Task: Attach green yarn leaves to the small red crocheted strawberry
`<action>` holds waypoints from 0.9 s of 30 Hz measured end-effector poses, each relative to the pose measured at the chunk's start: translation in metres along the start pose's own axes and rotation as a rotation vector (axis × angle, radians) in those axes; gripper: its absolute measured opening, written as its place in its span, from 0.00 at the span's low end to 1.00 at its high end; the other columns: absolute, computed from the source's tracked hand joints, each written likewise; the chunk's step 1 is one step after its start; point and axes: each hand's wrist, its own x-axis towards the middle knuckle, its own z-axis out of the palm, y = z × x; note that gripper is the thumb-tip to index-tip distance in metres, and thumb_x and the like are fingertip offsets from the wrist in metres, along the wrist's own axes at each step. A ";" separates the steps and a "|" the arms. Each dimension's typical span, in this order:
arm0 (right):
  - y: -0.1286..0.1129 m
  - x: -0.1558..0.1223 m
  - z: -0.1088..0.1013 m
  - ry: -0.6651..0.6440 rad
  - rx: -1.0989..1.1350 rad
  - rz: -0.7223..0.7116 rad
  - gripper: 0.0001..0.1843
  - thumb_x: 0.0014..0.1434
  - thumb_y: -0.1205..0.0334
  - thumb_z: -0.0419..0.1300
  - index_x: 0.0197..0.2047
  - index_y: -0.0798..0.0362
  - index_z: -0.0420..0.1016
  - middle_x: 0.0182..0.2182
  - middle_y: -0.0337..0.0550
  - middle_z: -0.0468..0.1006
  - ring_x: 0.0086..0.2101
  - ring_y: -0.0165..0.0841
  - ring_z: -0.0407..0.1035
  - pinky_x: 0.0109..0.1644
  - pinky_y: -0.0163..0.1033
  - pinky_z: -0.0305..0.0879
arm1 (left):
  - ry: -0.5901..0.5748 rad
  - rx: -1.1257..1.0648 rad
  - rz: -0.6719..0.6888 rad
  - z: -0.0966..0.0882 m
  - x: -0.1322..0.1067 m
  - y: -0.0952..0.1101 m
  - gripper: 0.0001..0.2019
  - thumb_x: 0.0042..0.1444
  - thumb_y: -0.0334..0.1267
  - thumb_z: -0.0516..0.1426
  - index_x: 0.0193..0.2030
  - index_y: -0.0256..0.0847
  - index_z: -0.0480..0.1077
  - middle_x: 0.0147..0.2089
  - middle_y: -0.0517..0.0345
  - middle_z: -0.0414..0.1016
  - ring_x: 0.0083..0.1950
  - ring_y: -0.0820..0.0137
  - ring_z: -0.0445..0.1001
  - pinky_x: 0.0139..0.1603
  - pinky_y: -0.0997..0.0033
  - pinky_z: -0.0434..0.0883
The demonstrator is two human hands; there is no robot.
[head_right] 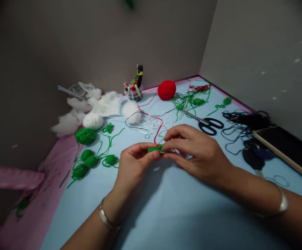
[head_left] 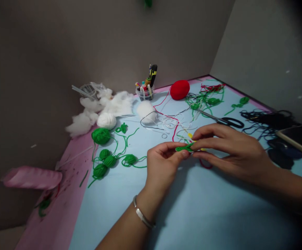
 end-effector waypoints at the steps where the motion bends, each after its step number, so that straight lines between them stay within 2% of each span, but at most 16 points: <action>1: 0.000 0.001 0.000 -0.015 0.008 0.008 0.04 0.64 0.64 0.62 0.42 0.48 0.77 0.39 0.45 0.77 0.38 0.34 0.76 0.40 0.38 0.73 | -0.001 0.007 0.002 0.001 0.000 0.000 0.14 0.29 0.34 0.75 0.26 0.37 0.81 0.24 0.58 0.81 0.26 0.76 0.76 0.31 0.79 0.73; 9: 0.001 0.001 0.001 -0.046 0.042 0.051 0.01 0.64 0.60 0.61 0.40 0.46 0.73 0.33 0.42 0.75 0.35 0.36 0.74 0.36 0.40 0.71 | -0.015 0.036 0.042 0.001 -0.003 0.002 0.11 0.31 0.32 0.74 0.26 0.39 0.81 0.25 0.59 0.82 0.28 0.76 0.76 0.34 0.79 0.74; 15: 0.003 0.002 -0.002 -0.100 0.041 0.039 0.04 0.63 0.66 0.59 0.35 0.48 0.71 0.36 0.44 0.78 0.37 0.35 0.76 0.38 0.39 0.72 | -0.066 0.051 0.072 0.001 -0.001 0.001 0.08 0.36 0.32 0.72 0.27 0.40 0.81 0.27 0.59 0.82 0.29 0.75 0.77 0.36 0.77 0.75; 18: 0.002 0.002 -0.005 -0.127 0.043 0.052 0.06 0.63 0.67 0.58 0.35 0.47 0.70 0.33 0.41 0.80 0.34 0.34 0.77 0.36 0.38 0.71 | -0.103 0.099 0.093 0.001 -0.002 -0.001 0.06 0.40 0.30 0.69 0.27 0.40 0.81 0.27 0.59 0.81 0.29 0.74 0.76 0.36 0.75 0.75; 23: -0.002 0.004 -0.006 -0.120 0.019 0.006 0.07 0.64 0.67 0.57 0.35 0.48 0.72 0.30 0.41 0.81 0.32 0.36 0.76 0.35 0.41 0.71 | -0.021 0.282 0.217 0.000 -0.003 -0.008 0.11 0.35 0.25 0.70 0.28 0.40 0.80 0.31 0.58 0.81 0.32 0.71 0.77 0.37 0.73 0.74; 27: -0.005 0.005 -0.006 -0.136 0.028 -0.059 0.08 0.64 0.70 0.55 0.36 0.49 0.71 0.29 0.41 0.81 0.32 0.35 0.76 0.37 0.41 0.72 | -0.029 0.232 0.116 0.001 -0.002 -0.008 0.10 0.35 0.27 0.71 0.27 0.40 0.80 0.28 0.59 0.80 0.29 0.72 0.75 0.34 0.73 0.73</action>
